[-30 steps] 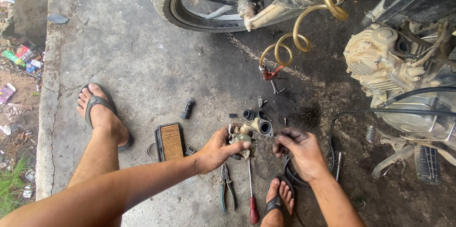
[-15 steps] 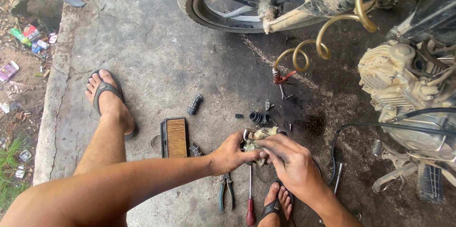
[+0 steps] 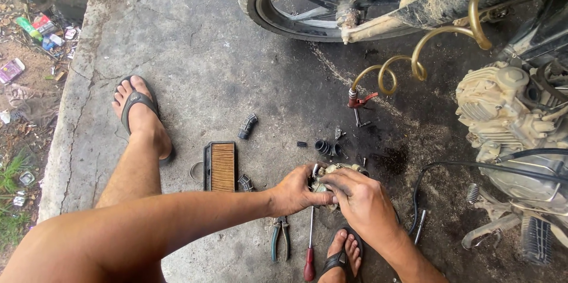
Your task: The person disassembles a motorcycle carburetor using a screwdriver and pliers. They remove the top cover, extract the float and needle, and then reassemble the unit by placing the float back inside and securing the cover.
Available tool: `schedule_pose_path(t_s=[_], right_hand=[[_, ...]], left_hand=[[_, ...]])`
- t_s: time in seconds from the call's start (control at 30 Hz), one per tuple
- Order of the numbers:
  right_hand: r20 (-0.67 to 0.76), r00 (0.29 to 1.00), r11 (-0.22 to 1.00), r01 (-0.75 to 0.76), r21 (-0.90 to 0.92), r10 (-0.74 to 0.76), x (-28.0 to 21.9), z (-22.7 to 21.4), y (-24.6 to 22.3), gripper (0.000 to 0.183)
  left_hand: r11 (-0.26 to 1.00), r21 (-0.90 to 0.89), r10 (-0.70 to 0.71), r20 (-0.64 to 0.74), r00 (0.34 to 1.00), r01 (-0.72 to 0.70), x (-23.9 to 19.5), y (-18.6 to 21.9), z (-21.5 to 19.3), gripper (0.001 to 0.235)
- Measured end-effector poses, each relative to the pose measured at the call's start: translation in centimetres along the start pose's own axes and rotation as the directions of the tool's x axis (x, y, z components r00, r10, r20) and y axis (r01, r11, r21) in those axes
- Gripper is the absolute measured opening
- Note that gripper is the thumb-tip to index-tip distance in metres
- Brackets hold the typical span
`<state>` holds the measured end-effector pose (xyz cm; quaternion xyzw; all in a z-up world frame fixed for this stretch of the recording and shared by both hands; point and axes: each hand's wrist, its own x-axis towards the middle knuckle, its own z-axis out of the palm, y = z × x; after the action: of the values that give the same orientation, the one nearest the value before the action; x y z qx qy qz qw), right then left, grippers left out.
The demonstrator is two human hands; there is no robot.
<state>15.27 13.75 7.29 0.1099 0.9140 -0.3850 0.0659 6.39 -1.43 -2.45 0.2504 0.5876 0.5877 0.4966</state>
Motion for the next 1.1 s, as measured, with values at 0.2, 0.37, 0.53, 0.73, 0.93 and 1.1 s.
schedule_pose_path(t_s=[0.2, 0.37, 0.53, 0.73, 0.93, 1.1], right_hand=[[-0.040, 0.995, 0.996, 0.085, -0.029, -0.086, 0.1, 0.1, 0.0, 0.023], [0.008, 0.998, 0.988, -0.053, -0.145, 0.054, 1.3, -0.1, -1.2, 0.017], [-0.026, 0.994, 0.984, 0.104, -0.145, -0.109, 0.9, -1.1, -0.3, 0.014], [-0.367, 0.877, 0.939, -0.342, -0.022, 0.311, -1.5, 3.1, 14.9, 0.017], [0.037, 0.956, 0.894, -0.258, -0.366, 0.291, -6.3, 10.7, 29.0, 0.042], [0.047, 0.942, 0.857, -0.281, -0.432, 0.333, -7.2, 12.6, 31.3, 0.032]], left_hand=[[1.000, -0.007, 0.016, 0.002, 1.000, -0.016, 0.5, -1.8, 0.1, 0.062], [0.996, 0.070, 0.050, -0.008, 0.999, -0.049, 0.9, -2.5, 0.1, 0.069], [0.997, 0.026, 0.067, -0.040, 0.997, -0.066, 1.4, -1.2, -0.4, 0.075], [0.895, -0.367, -0.307, -0.098, 0.947, 0.253, 1.8, 1.4, -2.5, 0.080], [0.814, -0.543, -0.348, -0.173, 0.921, 0.206, 2.2, 0.6, -3.1, 0.071], [0.786, -0.593, -0.285, -0.098, 0.953, 0.174, 2.3, 1.3, -2.8, 0.069]])
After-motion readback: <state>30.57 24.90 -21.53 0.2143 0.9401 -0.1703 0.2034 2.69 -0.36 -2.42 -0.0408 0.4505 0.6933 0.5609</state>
